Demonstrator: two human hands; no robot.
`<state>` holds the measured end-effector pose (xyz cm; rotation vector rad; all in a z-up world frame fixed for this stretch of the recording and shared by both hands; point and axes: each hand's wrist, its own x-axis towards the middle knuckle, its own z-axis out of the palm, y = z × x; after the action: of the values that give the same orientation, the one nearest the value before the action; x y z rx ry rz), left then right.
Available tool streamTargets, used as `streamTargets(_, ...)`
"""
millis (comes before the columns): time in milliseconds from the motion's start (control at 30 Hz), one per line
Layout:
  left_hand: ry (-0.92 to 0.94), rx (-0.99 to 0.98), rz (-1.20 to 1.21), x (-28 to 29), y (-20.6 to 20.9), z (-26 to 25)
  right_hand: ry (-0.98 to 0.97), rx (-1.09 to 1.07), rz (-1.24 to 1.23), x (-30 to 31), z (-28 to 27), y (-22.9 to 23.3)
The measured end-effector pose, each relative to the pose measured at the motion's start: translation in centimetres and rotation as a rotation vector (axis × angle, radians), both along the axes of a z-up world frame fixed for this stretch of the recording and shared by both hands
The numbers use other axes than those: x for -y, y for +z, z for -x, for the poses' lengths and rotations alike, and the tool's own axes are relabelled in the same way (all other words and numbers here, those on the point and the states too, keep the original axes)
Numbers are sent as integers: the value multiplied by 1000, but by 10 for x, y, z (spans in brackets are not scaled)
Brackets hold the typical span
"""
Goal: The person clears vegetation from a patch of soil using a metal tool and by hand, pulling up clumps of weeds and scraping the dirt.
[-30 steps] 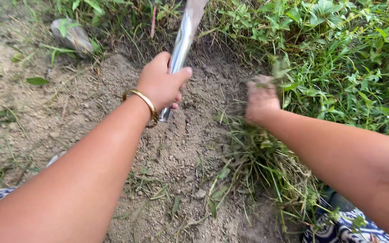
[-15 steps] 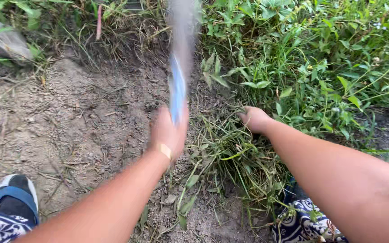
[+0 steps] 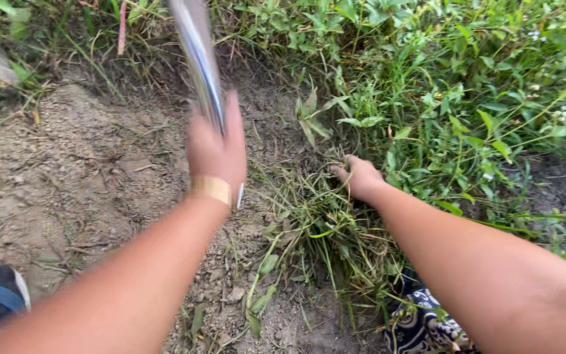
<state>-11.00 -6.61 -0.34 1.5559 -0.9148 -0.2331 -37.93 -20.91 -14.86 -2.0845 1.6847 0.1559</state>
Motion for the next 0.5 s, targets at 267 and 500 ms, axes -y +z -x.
streamTargets(267, -620, 111, -1101, -26, 10, -65, -162, 212, -35, -11, -1, 19)
streamTargets(500, -134, -352, 41, 45, 36, -37, -72, 276, 96, -5, 5, 11)
